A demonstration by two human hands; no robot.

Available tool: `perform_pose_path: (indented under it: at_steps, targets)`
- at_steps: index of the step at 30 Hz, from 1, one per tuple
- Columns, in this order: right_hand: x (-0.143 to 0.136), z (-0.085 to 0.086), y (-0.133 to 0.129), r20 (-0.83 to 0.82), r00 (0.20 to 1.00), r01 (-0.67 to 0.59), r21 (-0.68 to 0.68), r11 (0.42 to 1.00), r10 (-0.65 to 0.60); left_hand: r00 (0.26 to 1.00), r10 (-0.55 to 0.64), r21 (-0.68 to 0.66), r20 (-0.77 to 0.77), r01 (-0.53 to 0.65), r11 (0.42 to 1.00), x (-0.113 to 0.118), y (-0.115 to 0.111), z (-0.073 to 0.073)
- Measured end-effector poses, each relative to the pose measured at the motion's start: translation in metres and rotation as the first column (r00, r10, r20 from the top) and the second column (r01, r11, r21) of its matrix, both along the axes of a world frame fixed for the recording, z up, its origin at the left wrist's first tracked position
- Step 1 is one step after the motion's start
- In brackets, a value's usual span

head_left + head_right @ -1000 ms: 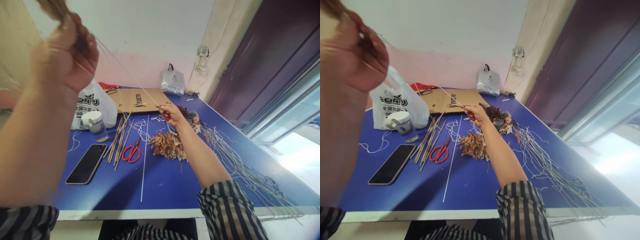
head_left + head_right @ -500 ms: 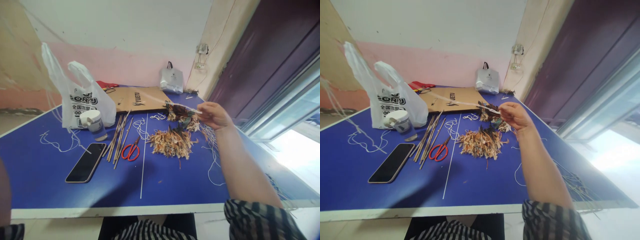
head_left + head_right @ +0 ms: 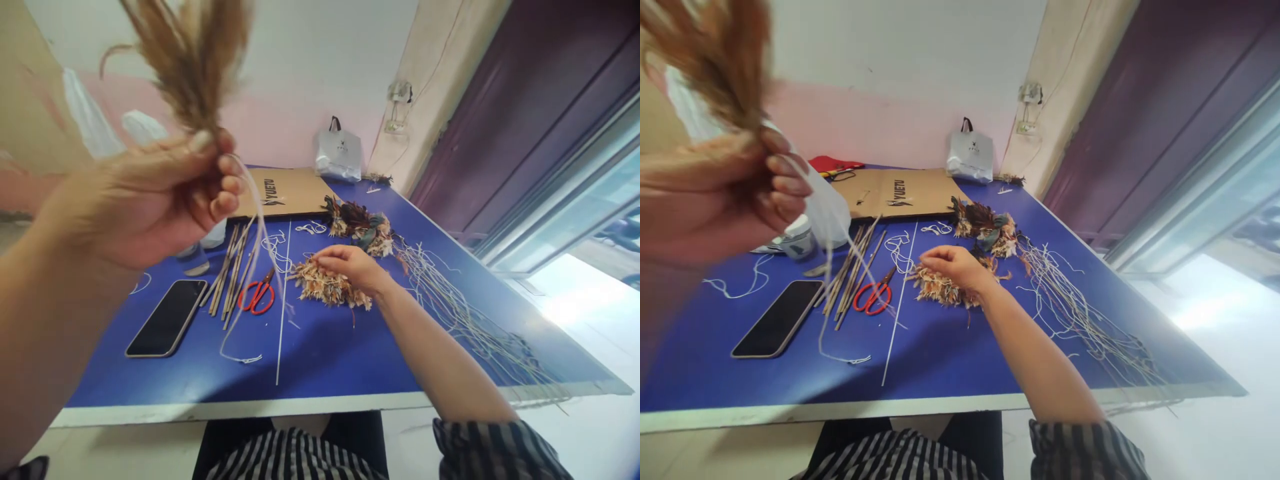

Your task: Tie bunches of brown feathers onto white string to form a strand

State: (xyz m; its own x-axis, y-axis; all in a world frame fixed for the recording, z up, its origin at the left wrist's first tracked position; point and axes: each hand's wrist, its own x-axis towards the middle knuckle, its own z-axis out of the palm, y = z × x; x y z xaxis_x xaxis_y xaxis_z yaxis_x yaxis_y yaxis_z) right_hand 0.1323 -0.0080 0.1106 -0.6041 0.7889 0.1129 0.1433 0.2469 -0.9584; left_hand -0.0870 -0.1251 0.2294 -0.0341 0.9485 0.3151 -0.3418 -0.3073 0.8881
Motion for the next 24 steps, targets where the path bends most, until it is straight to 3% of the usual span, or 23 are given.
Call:
perform_pose_path:
  at_steps: [1, 3, 6, 8, 10, 13, 16, 19, 24]
  targets:
    - [-0.014, 0.004, -0.009, -0.147, 0.985, -0.101, -0.106, 0.989, 0.085, 0.998, 0.012, 0.019, -0.058, -0.011, 1.000, 0.009, 0.002, 0.007]
    - [-0.037, 0.014, -0.030, -0.341, 0.910, -0.321, -0.222, 0.921, 0.235, 0.989, 0.046, 0.046, -0.143, -0.040, 0.998, 0.004, 0.015, 0.014]
    - [-0.058, 0.021, -0.059, -0.486, 0.776, -0.586, -0.320, 0.744, 0.402, 0.981, 0.079, 0.051, -0.179, -0.071, 0.996, -0.018, 0.030, 0.011]
    - [-0.062, 0.017, -0.069, -0.508, 0.718, -0.680, -0.367, 0.635, 0.475, 0.983, 0.076, 0.033, -0.168, -0.072, 0.997, -0.029, 0.033, 0.008]
    - [-0.053, 0.008, -0.070, -0.482, 0.724, -0.684, -0.411, 0.603, 0.492, 0.988, 0.069, 0.005, -0.138, -0.069, 0.998, -0.039, 0.033, 0.008]
    - [-0.010, -0.008, -0.061, -0.402, 0.824, -0.560, -0.466, 0.685, 0.399, 0.997, 0.054, -0.058, -0.057, -0.057, 0.997, -0.061, 0.034, 0.007]
    - [0.057, -0.018, -0.053, -0.217, 0.962, -0.255, -0.491, 0.833, 0.167, 1.000, 0.007, -0.139, 0.007, -0.006, 0.990, -0.082, 0.035, -0.010]
    - [0.125, -0.025, -0.051, -0.024, 0.987, 0.130, -0.456, 0.880, -0.158, 0.995, -0.099, -0.322, -0.018, 0.088, 0.943, -0.085, 0.032, -0.048]
    - [0.194, -0.040, -0.050, 0.167, 0.857, 0.515, -0.268, 0.814, -0.487, 0.966, -0.252, -0.513, 0.060, 0.246, 0.822, -0.055, 0.029, -0.126]
